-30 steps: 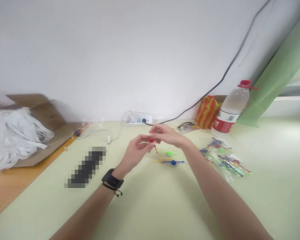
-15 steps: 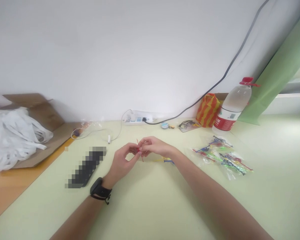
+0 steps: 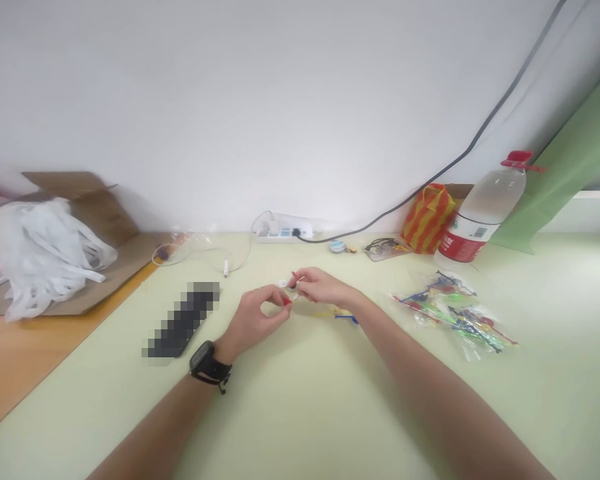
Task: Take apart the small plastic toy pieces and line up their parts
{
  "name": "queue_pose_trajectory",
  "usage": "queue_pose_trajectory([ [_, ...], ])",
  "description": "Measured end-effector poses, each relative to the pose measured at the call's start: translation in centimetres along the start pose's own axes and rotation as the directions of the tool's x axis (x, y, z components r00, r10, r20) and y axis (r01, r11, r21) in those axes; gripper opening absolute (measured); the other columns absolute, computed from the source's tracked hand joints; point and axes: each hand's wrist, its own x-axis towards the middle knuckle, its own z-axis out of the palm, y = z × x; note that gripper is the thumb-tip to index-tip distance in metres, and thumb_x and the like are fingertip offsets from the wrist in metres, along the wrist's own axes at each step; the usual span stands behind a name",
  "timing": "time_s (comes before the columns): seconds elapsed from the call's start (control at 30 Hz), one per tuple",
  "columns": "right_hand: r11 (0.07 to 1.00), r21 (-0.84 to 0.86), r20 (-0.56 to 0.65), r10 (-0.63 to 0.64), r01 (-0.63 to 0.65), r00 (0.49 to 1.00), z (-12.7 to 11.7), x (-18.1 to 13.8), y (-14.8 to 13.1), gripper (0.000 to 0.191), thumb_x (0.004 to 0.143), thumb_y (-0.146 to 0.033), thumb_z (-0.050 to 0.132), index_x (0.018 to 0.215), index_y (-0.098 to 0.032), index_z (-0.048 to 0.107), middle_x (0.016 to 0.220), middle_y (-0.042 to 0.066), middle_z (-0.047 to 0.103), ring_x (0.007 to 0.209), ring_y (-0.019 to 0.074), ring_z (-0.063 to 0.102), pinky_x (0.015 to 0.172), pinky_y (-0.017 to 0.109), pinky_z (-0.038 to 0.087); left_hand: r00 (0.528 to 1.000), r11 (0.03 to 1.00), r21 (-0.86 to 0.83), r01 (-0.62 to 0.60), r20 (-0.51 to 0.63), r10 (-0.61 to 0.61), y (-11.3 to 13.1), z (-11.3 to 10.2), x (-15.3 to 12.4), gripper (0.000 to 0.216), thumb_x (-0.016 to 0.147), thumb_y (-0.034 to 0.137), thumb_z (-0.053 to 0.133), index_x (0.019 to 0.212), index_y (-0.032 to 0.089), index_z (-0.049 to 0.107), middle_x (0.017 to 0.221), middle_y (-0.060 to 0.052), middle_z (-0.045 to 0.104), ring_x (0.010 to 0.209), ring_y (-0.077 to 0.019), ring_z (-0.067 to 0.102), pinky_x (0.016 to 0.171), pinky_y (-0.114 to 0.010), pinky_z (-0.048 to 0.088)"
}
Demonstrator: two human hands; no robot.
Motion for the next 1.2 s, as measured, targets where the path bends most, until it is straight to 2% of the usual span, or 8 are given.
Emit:
queue_pose_trajectory([
  [0.13,0.975,-0.204,-0.180,0.048,-0.085,0.983,-2.5,0.4,1.7,0.031,0.092,-0.022,0.056,0.122,-0.015,0.062,0.114,0.011,0.067,0.094,0.0188,0.063,0.079,0.027,0.047,0.995,0.997,0.082,-0.006,0.097,-0.002,-0.7,-0.5,0.0,0.004,0.089,0.024,0.067,0.086,0.023,0.070,0.096,-0.002,0.075,0.091,-0.0187,0.070,0.088,-0.033,0.054],
  [0.27,0.910,-0.385,-0.216,0.073,-0.153,0.974,-4.6,0.1,2.9,0.032,0.090,-0.028,0.063,0.120,-0.016,0.064,0.123,0.015,0.067,0.111,0.0265,0.062,0.090,0.032,0.046,0.991,0.993,0.120,-0.015,0.137,-0.001,-1.9,-0.9,0.2,0.008,0.088,0.027,0.070,0.092,0.025,0.077,0.100,-0.004,0.076,0.095,-0.0202,0.071,0.092,-0.035,0.056],
  [0.5,0.820,-0.553,0.009,0.179,-0.144,0.984,-7.1,-2.2,1.9,0.018,0.076,-0.033,0.078,0.088,-0.021,0.070,0.105,0.008,0.073,0.090,0.0239,0.067,0.071,0.029,0.046,0.997,0.984,0.175,-0.021,0.074,0.008,-2.5,-0.9,0.3,0.015,0.093,0.037,0.067,0.096,0.028,0.079,0.108,-0.006,0.077,0.106,-0.0225,0.069,0.098,-0.039,0.054],
  [0.7,0.787,-0.597,0.118,0.278,-0.156,0.953,-7.5,-2.8,1.6,0.019,0.065,-0.014,0.076,0.082,-0.021,0.070,0.097,0.005,0.074,0.083,0.0231,0.068,0.063,0.029,0.046,0.998,0.936,0.346,0.062,-0.020,-0.058,-2.6,-1.2,0.3,0.024,0.096,0.040,0.061,0.111,0.026,0.073,0.114,-0.006,0.075,0.110,-0.0255,0.066,0.099,-0.040,0.050],
  [0.9,0.777,-0.607,0.100,0.285,-0.169,0.953,-7.9,-2.7,1.7,0.020,0.064,-0.010,0.070,0.082,-0.021,0.069,0.103,0.007,0.074,0.088,0.0242,0.068,0.065,0.030,0.046,0.965,0.720,0.660,0.211,-0.024,-0.262,-4.0,-7.1,0.6,0.047,0.088,0.044,0.061,0.133,0.028,0.063,0.138,-0.009,0.063,0.121,-0.0383,0.058,0.101,-0.051,0.043],
  [1.03,0.776,-0.605,0.086,0.285,-0.178,0.955,-8.5,-2.9,1.5,0.019,0.065,-0.011,0.070,0.081,-0.021,0.068,0.100,0.007,0.074,0.089,0.0247,0.068,0.065,0.030,0.045,0.857,0.543,0.718,0.435,-0.145,-0.494,-6.0,-12.3,-0.9,0.087,0.077,0.069,0.064,0.151,0.026,0.048,0.143,-0.018,0.056,0.123,-0.0501,0.053,0.097,-0.058,0.043],
  [1.13,0.778,-0.600,0.081,0.290,-0.186,0.954,-8.9,-3.3,1.0,0.017,0.067,-0.011,0.070,0.080,-0.021,0.067,0.101,0.007,0.074,0.089,0.0245,0.067,0.065,0.029,0.045,0.770,0.524,0.677,0.517,-0.100,-0.630,-8.3,-14.3,-2.2,0.102,0.072,0.078,0.064,0.155,0.021,0.044,0.138,-0.023,0.057,0.114,-0.0464,0.061,0.094,-0.053,0.045],
  [1.2,0.781,-0.595,0.079,0.289,-0.188,0.954,-9.1,-3.7,0.5,0.016,0.068,-0.012,0.070,0.081,-0.021,0.066,0.102,0.007,0.073,0.089,0.0242,0.066,0.064,0.029,0.045,0.751,0.523,0.665,0.532,-0.087,-0.654,-9.7,-14.9,-2.8,0.104,0.071,0.077,0.064,0.156,0.021,0.042,0.135,-0.024,0.058,0.111,-0.0453,0.064,0.092,-0.051,0.046],
])
